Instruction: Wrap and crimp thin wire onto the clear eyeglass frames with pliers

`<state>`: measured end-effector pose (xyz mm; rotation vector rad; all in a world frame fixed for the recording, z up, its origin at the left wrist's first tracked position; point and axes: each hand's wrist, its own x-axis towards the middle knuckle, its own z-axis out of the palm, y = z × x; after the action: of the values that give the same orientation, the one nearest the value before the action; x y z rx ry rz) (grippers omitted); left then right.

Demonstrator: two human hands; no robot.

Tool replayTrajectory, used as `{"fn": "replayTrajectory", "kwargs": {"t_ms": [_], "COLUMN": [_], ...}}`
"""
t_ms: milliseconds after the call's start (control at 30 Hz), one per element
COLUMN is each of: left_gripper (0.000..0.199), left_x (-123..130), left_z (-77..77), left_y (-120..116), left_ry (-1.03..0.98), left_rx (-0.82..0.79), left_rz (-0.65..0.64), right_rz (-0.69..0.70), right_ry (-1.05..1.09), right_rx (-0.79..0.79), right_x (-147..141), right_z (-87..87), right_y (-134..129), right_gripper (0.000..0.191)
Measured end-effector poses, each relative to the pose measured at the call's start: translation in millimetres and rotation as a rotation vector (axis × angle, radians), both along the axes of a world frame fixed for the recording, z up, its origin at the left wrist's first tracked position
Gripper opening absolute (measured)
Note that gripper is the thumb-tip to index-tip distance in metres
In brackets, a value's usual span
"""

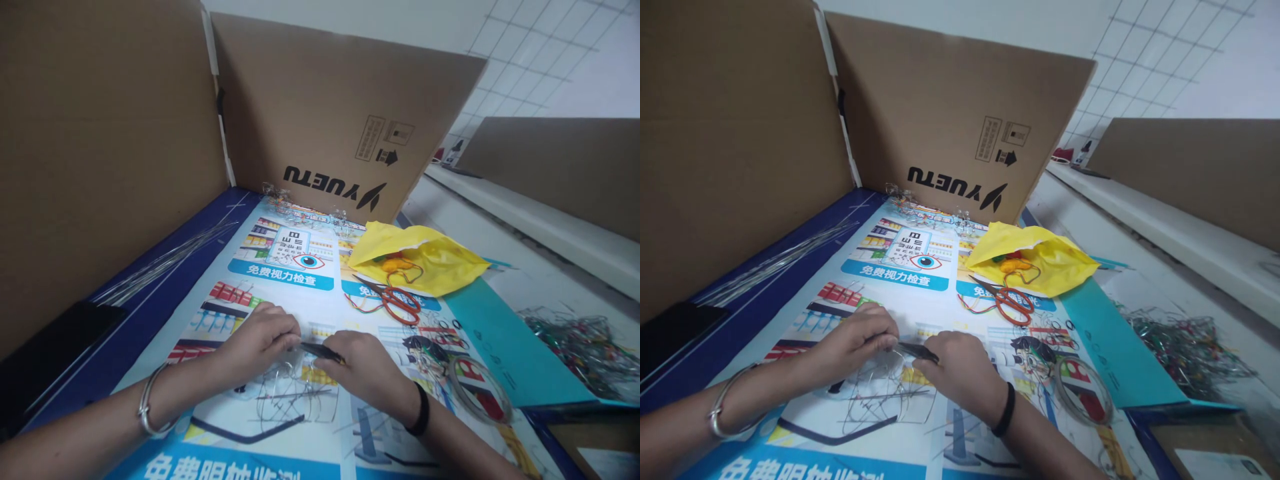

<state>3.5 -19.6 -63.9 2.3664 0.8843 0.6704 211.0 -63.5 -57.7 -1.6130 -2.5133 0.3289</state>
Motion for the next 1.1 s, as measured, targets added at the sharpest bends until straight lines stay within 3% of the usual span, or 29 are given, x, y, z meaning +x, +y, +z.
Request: {"fn": "replayTrajectory", "kwargs": {"t_ms": [300, 400, 567, 733, 1100], "left_gripper": [0.019, 0.016, 0.009, 0.014, 0.008], "left_x": [-1, -4, -13, -14, -11], "left_z": [0.8, 4.7, 11.1, 4.2, 0.7], "left_y": [0, 4, 9, 12, 16], "left_ry": [0.039, -0.010, -0.124, -0.172, -0.178], "left_rx": [0.118, 0.035, -0.256, -0.468, -0.403], "left_rz": [-0.018, 0.021, 0.051, 0.053, 0.069], "right_rz": [0.013, -0.004, -0.059, -0.066, -0.031], "right_ry": [-0.041, -0.024, 0.012, 0.034, 0.026], "right_rx": [0.013, 0.016, -0.013, 0.004, 0.057], "right_x": [-6, -9, -13, -16, -18], "right_z": [2.8, 3.0, 1.8, -3.5, -12.9], "right_y": [4, 9, 16, 17, 19], "right_gripper": [0.021, 0.020, 0.023, 0.024, 0.024]}}
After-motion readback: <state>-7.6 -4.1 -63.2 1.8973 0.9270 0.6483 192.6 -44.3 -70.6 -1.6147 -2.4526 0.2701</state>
